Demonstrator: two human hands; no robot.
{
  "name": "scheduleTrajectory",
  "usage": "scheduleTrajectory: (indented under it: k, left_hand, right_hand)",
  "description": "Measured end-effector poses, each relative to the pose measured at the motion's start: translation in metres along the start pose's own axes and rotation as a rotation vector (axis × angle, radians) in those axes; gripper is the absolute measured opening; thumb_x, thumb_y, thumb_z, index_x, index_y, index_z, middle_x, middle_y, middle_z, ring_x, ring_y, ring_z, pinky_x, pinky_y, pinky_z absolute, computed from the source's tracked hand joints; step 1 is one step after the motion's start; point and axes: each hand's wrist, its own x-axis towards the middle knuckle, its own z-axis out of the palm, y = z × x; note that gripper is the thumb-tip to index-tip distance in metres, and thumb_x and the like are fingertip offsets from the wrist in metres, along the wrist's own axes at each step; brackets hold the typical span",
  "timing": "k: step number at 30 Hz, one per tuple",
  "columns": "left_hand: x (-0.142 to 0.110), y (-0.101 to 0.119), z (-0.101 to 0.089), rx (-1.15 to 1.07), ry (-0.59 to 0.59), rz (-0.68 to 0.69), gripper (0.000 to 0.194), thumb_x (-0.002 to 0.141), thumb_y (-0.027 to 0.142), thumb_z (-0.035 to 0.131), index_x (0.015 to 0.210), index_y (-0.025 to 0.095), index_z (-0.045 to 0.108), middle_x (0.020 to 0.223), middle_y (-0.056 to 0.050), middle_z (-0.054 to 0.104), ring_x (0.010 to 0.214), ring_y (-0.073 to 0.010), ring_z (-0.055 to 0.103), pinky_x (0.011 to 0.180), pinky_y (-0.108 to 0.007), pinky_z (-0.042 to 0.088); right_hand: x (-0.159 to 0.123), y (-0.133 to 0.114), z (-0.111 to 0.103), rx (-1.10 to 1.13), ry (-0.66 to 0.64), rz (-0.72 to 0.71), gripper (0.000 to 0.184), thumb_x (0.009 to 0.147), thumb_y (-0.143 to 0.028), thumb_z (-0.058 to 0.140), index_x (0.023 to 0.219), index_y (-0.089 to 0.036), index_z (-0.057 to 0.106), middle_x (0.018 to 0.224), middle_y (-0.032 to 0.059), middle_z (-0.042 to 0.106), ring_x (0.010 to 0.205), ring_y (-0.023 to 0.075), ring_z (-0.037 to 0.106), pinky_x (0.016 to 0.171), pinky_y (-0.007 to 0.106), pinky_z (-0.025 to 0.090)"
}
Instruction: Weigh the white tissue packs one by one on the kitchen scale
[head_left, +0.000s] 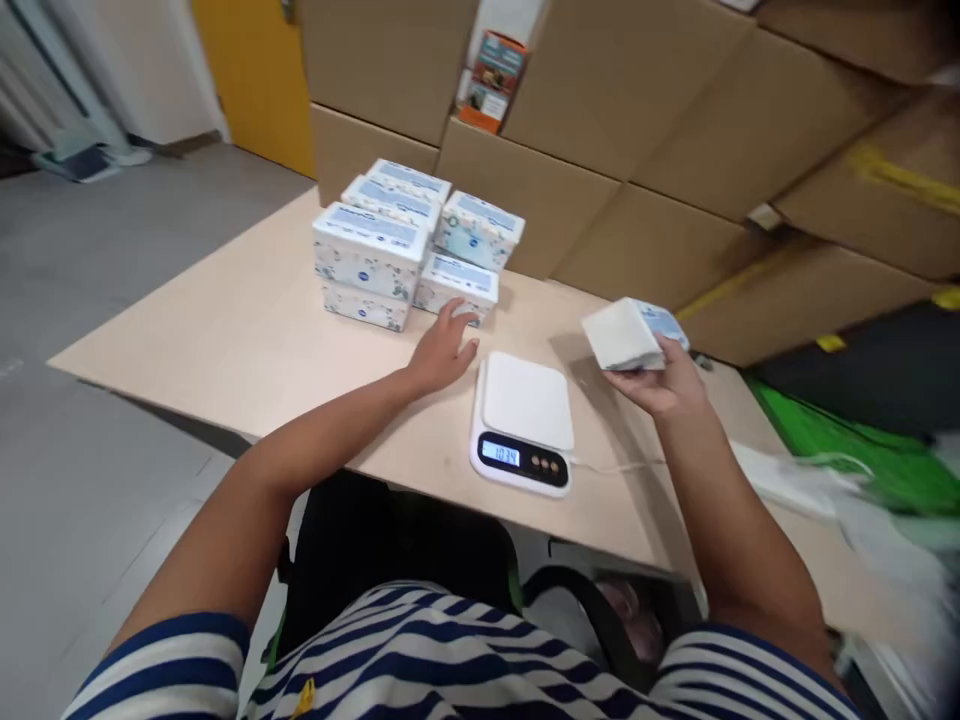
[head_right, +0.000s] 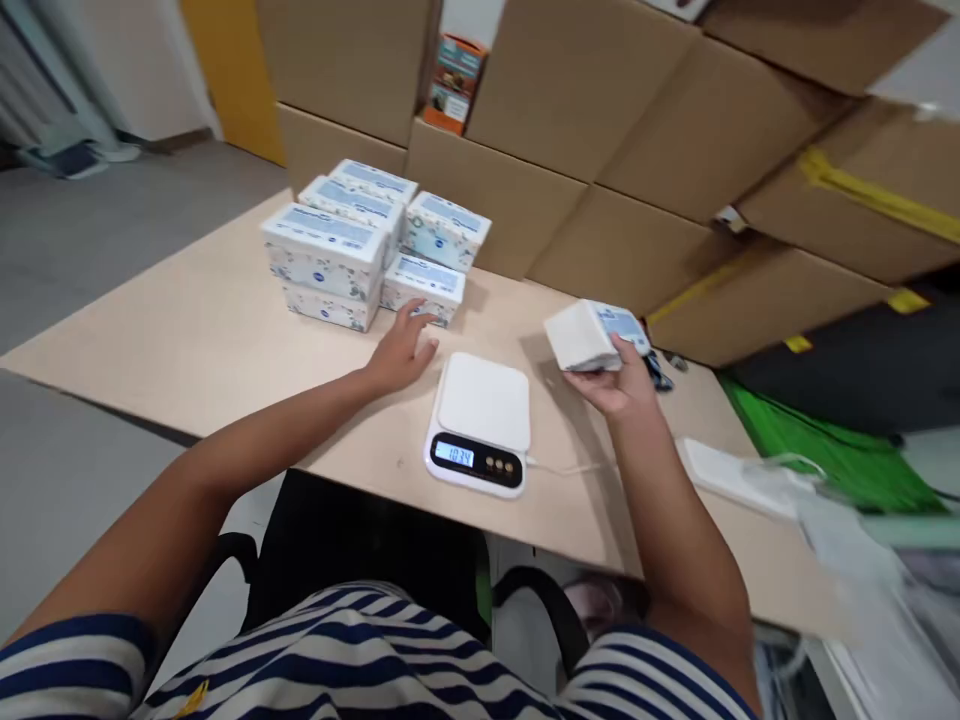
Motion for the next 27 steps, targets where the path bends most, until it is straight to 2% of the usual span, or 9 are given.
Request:
scheduleTrajectory:
  k: [4, 8, 10, 13, 16, 19, 22, 25, 27]
  left_hand:
    - [-0.004, 0.015, -0.006, -0.057, -0.078, 0.119, 0.060, 0.113, 0.060, 0.050, 0.154, 0.017, 0.059, 0.177, -0.023, 0.046, 0.157, -0.0401, 0.057, 0.131, -0.059, 0.050]
    - [-0.022, 0.044, -0.008, -0.164, -0.255, 0.229, 0.082, 0.111, 0.074, 0.046, 0.168, 0.016, 0.052, 0.171, -0.022, 0.056, 0.160, -0.0402, 0.055, 0.137, -0.059, 0.045]
    - [-0.033, 0.058, -0.005, -0.235, -0.330, 0.299, 0.094, 0.108, 0.080, 0.050, 0.177, 0.017, 0.041, 0.178, -0.022, 0.050, 0.162, -0.0417, 0.053, 0.138, -0.060, 0.044]
    - [-0.045, 0.069, -0.001, -0.284, -0.379, 0.411, 0.104, 0.104, 0.082, 0.058, 0.184, 0.022, 0.030, 0.187, -0.021, 0.037, 0.171, -0.0447, 0.043, 0.140, -0.062, 0.041]
    - [-0.048, 0.067, -0.001, -0.209, -0.397, 0.479, 0.112, 0.099, 0.080, 0.068, 0.185, 0.022, 0.026, 0.191, -0.022, 0.026, 0.177, -0.0467, 0.030, 0.142, -0.064, 0.035]
    - [-0.045, 0.059, -0.003, -0.124, -0.379, 0.451, 0.119, 0.098, 0.084, 0.066, 0.185, 0.017, 0.021, 0.192, -0.025, 0.019, 0.179, -0.0470, 0.022, 0.145, -0.064, 0.030]
    - [-0.037, 0.051, -0.006, -0.093, -0.336, 0.353, 0.117, 0.100, 0.091, 0.054, 0.185, 0.016, 0.022, 0.193, -0.025, 0.016, 0.180, -0.0473, 0.020, 0.145, -0.065, 0.028]
    - [-0.030, 0.044, -0.009, -0.081, -0.309, 0.297, 0.102, 0.106, 0.090, 0.038, 0.184, 0.025, 0.027, 0.193, -0.017, 0.022, 0.180, -0.0446, 0.020, 0.145, -0.067, 0.025]
    - [-0.027, 0.039, -0.010, -0.066, -0.310, 0.271, 0.096, 0.108, 0.088, 0.031, 0.184, 0.030, 0.026, 0.194, -0.013, 0.022, 0.181, -0.0436, 0.017, 0.145, -0.070, 0.021]
  right_hand:
    - [-0.072, 0.012, 0.007, -0.017, -0.046, 0.127, 0.020, 0.100, -0.039, 0.067, 0.112, -0.024, 0.073, 0.107, 0.0064, 0.084, 0.103, 0.0230, 0.081, 0.096, 0.045, 0.073]
    - [-0.116, 0.025, 0.007, -0.126, -0.168, 0.086, 0.032, 0.103, -0.048, 0.060, 0.118, -0.024, 0.075, 0.118, 0.0080, 0.086, 0.110, 0.0235, 0.082, 0.100, 0.039, 0.071]
    - [-0.129, 0.030, 0.004, -0.250, -0.199, 0.084, 0.037, 0.102, -0.055, 0.061, 0.121, -0.025, 0.074, 0.117, 0.0092, 0.086, 0.106, 0.0269, 0.083, 0.098, 0.046, 0.072]
    - [-0.145, 0.034, 0.001, -0.559, -0.296, 0.110, 0.059, 0.096, -0.077, 0.066, 0.120, -0.025, 0.076, 0.106, 0.0128, 0.086, 0.092, 0.0315, 0.083, 0.088, 0.053, 0.073]
    - [-0.158, 0.031, -0.001, -0.892, -0.358, 0.027, 0.078, 0.087, -0.096, 0.062, 0.100, -0.022, 0.082, 0.098, 0.0162, 0.086, 0.088, 0.0326, 0.081, 0.085, 0.051, 0.071]
    - [-0.160, 0.023, -0.007, -1.098, -0.223, -0.256, 0.079, 0.087, -0.100, 0.057, 0.080, -0.025, 0.082, 0.090, 0.0148, 0.084, 0.088, 0.0334, 0.079, 0.097, 0.056, 0.067]
    - [-0.140, 0.021, -0.010, -1.111, -0.001, -0.611, 0.073, 0.094, -0.095, 0.051, 0.082, -0.028, 0.080, 0.090, 0.0124, 0.082, 0.093, 0.0343, 0.078, 0.111, 0.063, 0.061]
    - [-0.106, 0.030, -0.005, -0.902, -0.036, -0.680, 0.076, 0.091, -0.093, 0.057, 0.122, -0.027, 0.078, 0.125, 0.0148, 0.082, 0.120, 0.0355, 0.077, 0.120, 0.063, 0.057]
    - [-0.087, 0.040, 0.001, -0.791, -0.135, -0.635, 0.096, 0.084, -0.095, 0.066, 0.152, -0.027, 0.063, 0.158, 0.0181, 0.069, 0.147, 0.0372, 0.066, 0.127, 0.062, 0.052]
